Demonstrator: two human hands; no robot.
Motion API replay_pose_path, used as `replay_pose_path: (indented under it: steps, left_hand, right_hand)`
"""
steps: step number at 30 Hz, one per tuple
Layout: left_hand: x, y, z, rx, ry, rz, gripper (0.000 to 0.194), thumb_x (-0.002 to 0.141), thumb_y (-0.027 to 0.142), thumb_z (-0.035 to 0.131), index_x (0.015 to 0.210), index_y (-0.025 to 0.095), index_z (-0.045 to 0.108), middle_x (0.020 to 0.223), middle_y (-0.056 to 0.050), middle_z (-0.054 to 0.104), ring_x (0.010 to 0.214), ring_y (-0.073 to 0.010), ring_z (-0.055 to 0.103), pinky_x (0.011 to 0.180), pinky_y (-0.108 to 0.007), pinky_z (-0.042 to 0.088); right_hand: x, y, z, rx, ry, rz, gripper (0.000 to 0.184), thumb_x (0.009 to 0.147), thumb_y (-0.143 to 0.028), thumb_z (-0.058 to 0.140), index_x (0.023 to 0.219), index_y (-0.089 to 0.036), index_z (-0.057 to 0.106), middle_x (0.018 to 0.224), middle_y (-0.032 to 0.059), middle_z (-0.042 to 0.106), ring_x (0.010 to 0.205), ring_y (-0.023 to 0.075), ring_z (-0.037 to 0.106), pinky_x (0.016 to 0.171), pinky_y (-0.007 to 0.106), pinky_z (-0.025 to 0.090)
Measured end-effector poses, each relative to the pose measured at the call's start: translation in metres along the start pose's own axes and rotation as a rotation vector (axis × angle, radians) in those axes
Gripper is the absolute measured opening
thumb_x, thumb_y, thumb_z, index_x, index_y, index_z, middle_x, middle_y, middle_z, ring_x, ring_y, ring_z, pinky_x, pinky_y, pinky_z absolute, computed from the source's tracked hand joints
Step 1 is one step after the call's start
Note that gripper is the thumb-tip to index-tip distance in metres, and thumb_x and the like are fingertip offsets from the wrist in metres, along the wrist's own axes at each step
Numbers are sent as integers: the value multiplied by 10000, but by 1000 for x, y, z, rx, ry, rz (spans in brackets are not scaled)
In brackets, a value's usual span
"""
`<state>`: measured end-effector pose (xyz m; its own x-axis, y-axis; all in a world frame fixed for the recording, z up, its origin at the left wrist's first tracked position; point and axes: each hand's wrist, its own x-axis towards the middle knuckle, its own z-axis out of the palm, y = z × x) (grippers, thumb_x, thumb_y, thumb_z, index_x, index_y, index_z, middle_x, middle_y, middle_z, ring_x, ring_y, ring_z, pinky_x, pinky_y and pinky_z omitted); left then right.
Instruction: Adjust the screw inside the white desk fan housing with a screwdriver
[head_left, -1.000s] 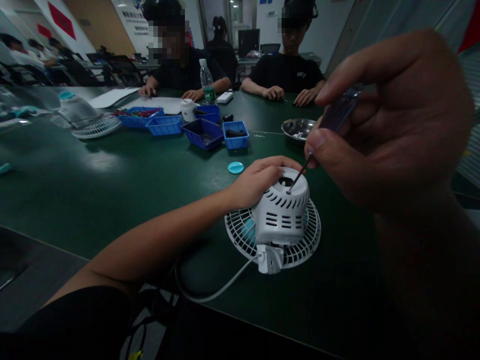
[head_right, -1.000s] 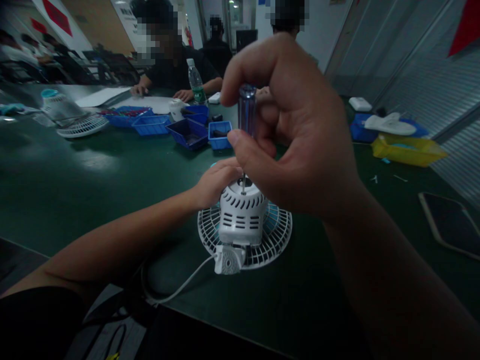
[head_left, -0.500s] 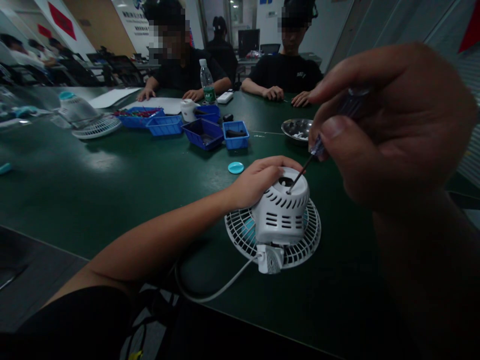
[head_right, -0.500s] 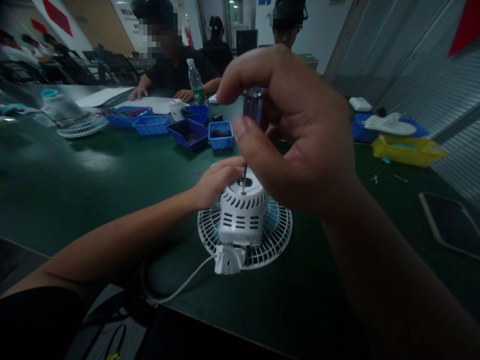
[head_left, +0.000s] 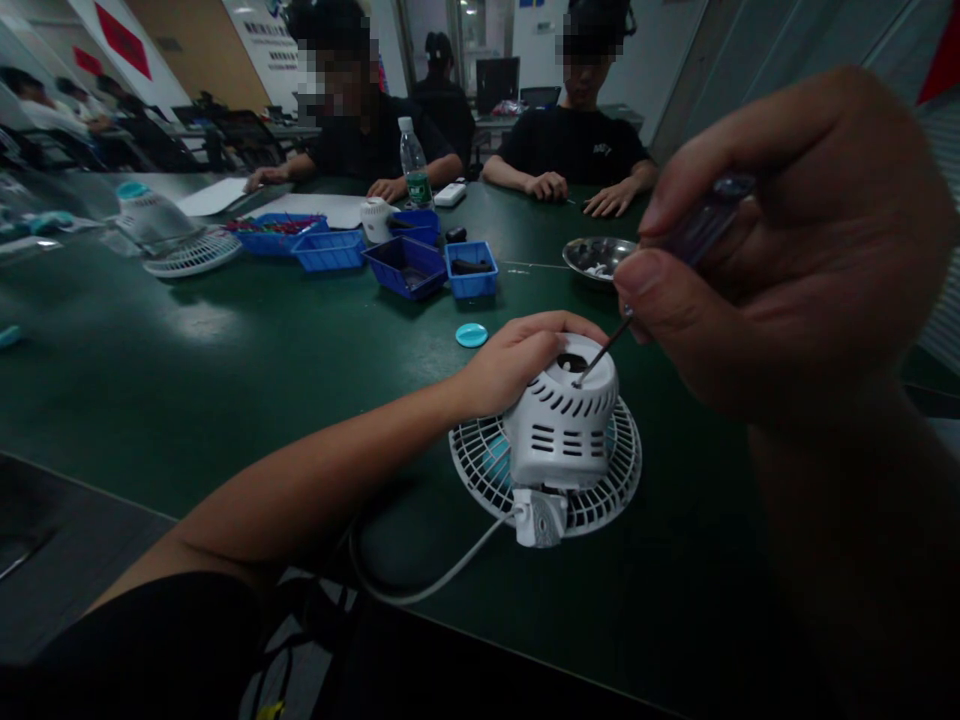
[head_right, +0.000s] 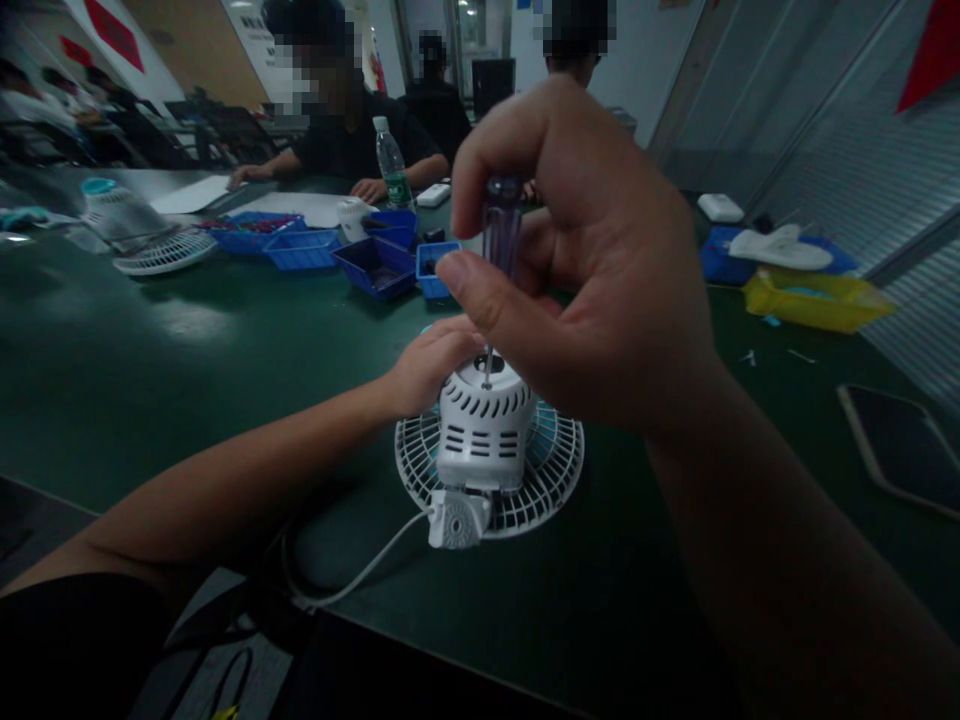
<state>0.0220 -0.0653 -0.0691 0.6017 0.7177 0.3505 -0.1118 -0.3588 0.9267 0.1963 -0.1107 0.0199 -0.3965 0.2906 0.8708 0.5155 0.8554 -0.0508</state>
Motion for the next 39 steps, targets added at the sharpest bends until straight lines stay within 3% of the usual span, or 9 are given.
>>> replay_pose_path:
  steps: [10,15,19,22,25,29,31,35,39]
  left_hand:
    - [-1,-1,0,-22,-12,-40,253,880,340,500,978,176,666,883,-22,710,780,-135,634,724,-256,527]
    - [-1,0,0,-10,7,-21,243,875,339,503,960,177,663,916,-31,719,800,-141,643,740,-260,536]
    - [0,-2,0,12,10,2,217,855,349,526,912,177,645,911,-42,727,803,-151,654,731,-264,538]
    - [0,-2,0,-31,3,1,219,849,343,536,917,169,650,900,-38,722,798,-145,651,723,-253,531]
    - [0,-1,1,-78,-18,-29,265,854,338,527,974,154,674,897,-33,718,766,-132,637,702,-245,517]
    - [-1,0,1,-66,-11,-45,308,856,342,529,1018,139,694,918,-43,725,773,-134,633,713,-252,513]
    - [-1,0,1,-64,-3,-44,316,855,351,535,1022,136,695,909,-44,721,769,-136,629,715,-257,511]
    - [0,-1,1,-78,-1,-52,337,841,377,549,1024,133,693,885,-40,710,747,-136,623,698,-260,506]
    - [0,-1,1,-79,-3,-47,317,840,366,546,1011,145,695,880,-31,713,746,-129,624,691,-250,503]
  right_hand:
    - [1,3,1,226,-74,102,250,947,-306,590,1134,-187,703,995,-51,605,803,31,576,726,165,528]
    - [2,-2,0,127,-60,85,245,950,-296,616,1142,-190,725,1116,-54,669,929,52,636,830,177,555]
    - [0,-3,-1,44,-53,21,291,968,-368,622,1204,-229,720,1224,-78,690,955,60,694,678,122,506]
    - [-2,-1,-1,27,-9,14,233,989,-346,592,1087,-195,740,1099,-62,710,871,55,686,605,111,485]
    - [-5,4,-1,154,22,50,229,961,-334,584,1045,-214,759,1028,-51,710,889,71,683,810,179,590]
    - [-7,5,-3,242,-15,88,341,957,-297,487,1149,-250,764,1142,-48,708,1098,137,721,1012,298,576]
    - [-6,2,-4,202,-33,99,332,969,-298,501,1170,-256,761,1169,-60,701,1108,135,725,938,267,582]
    - [-3,-2,-3,183,-11,179,236,948,-313,627,1127,-246,766,1075,-88,684,871,17,680,690,73,482]
    - [1,-5,-6,224,15,227,142,895,-273,715,1022,-217,747,933,-87,646,763,-7,607,602,29,432]
